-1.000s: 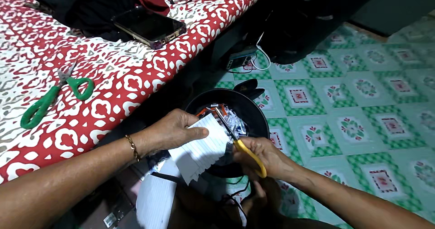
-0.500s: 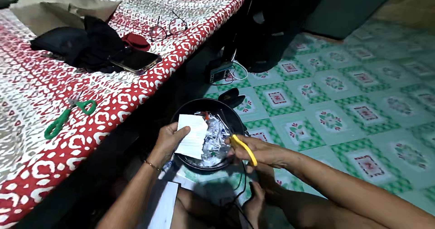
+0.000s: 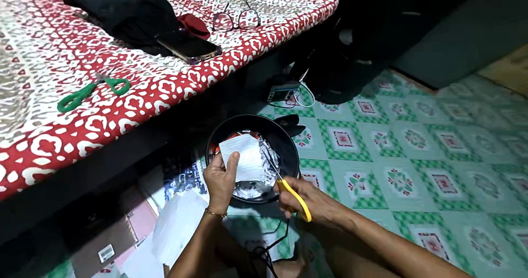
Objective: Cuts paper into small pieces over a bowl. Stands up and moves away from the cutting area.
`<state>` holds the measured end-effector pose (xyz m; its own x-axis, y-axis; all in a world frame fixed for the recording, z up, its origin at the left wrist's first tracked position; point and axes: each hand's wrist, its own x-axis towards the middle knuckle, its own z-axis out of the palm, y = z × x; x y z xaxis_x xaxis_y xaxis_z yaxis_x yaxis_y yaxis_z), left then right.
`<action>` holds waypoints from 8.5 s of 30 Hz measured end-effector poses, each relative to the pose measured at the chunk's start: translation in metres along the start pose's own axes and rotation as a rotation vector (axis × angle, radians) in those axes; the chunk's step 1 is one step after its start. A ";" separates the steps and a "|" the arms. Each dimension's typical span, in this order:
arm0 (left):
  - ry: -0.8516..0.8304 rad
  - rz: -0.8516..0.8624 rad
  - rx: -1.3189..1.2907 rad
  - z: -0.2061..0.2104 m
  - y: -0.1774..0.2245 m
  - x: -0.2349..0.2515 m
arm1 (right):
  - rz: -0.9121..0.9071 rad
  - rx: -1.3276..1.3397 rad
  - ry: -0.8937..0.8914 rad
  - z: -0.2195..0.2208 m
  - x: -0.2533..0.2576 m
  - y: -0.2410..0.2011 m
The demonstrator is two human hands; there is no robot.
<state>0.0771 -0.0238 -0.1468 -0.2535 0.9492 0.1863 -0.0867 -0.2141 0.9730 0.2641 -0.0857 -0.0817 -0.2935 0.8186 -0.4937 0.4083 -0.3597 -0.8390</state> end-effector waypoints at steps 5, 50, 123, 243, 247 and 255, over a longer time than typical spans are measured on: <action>0.078 -0.016 0.015 0.005 0.000 0.004 | -0.042 0.001 -0.025 0.001 -0.001 0.011; 0.028 -0.076 -0.134 0.022 0.003 -0.013 | -0.043 -0.077 -0.032 -0.004 -0.006 0.012; -0.440 -0.437 -0.195 0.010 0.007 -0.006 | -0.135 -0.111 0.163 -0.010 0.000 0.027; -0.302 -0.360 -0.197 0.014 0.004 -0.009 | -0.095 -0.181 0.114 -0.015 -0.007 0.034; -0.339 -0.380 -0.192 0.014 0.005 -0.009 | -0.081 -0.184 0.106 -0.014 -0.006 0.032; -0.382 -0.395 -0.195 0.013 0.006 -0.008 | -0.107 -0.182 0.132 -0.012 -0.004 0.035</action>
<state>0.0914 -0.0294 -0.1404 0.1968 0.9738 -0.1138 -0.2892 0.1686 0.9423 0.2902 -0.0965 -0.1061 -0.2325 0.9034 -0.3603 0.5334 -0.1913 -0.8239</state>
